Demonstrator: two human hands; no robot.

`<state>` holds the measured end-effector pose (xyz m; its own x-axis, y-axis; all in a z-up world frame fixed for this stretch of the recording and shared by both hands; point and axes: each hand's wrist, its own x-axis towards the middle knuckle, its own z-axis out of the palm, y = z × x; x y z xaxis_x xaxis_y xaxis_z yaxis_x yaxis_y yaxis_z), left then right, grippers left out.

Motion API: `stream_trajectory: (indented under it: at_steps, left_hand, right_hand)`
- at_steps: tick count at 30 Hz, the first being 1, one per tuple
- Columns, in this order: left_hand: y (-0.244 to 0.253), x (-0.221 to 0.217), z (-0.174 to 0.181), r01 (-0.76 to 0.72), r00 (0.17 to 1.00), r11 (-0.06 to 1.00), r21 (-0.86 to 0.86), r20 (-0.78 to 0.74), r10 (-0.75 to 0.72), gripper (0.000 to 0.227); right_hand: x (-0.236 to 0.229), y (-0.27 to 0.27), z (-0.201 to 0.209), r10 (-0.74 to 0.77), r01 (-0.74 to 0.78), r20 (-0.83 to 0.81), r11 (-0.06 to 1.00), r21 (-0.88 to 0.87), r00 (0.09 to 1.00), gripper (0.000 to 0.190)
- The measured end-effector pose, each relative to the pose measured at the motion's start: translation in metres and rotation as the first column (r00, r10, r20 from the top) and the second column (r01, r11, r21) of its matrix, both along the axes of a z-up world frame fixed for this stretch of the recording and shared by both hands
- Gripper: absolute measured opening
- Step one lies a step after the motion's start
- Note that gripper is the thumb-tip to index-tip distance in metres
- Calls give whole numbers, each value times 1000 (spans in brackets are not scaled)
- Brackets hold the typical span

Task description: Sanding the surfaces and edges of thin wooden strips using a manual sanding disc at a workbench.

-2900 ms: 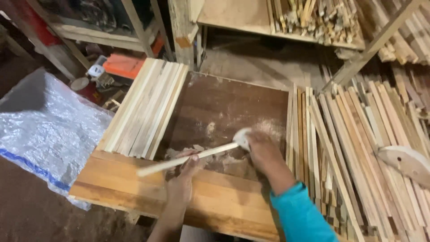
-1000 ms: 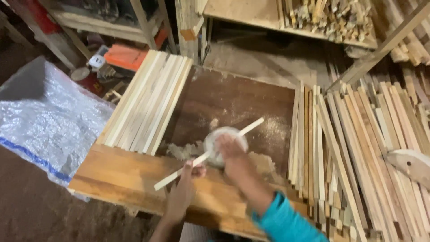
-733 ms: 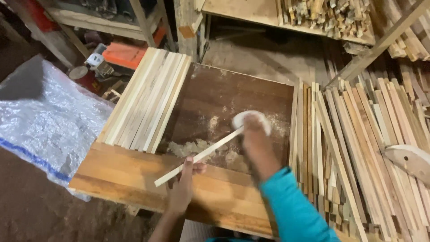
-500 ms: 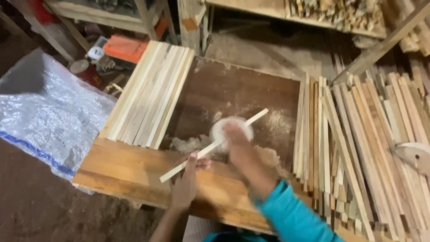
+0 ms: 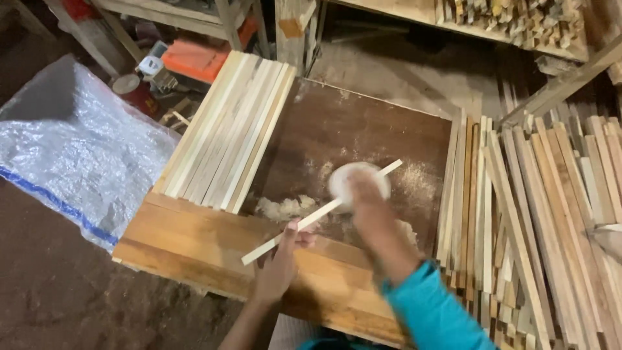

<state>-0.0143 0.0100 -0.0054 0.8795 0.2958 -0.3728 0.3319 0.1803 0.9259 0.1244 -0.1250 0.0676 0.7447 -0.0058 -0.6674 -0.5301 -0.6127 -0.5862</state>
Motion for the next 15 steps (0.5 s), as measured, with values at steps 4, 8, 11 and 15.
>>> stream_trajectory:
  at_steps: [4, 8, 11, 15]
  left_hand:
    - [-2, 3, 6, -112, 986, 994, 19, 125, 109, 56]
    - [-1, 0, 35, -142, 987, 989, 32, 77, 139, 54]
    - [7, 2, -18, -21, 1000, 998, -65, -20, 20, 52]
    - [-3, -1, 16, -151, 973, 989, 0, 176, 148, 53]
  right_hand:
    - [83, -73, -98, 667, -389, 405, 716, -579, 625, 83]
    - [24, -13, -96, 12, -115, 493, 977, 180, 870, 51]
    - [-39, -8, -38, 781, -637, 508, 607, -475, 365, 78]
    - [56, -45, -64, 257, -252, 365, 966, -62, 895, 59]
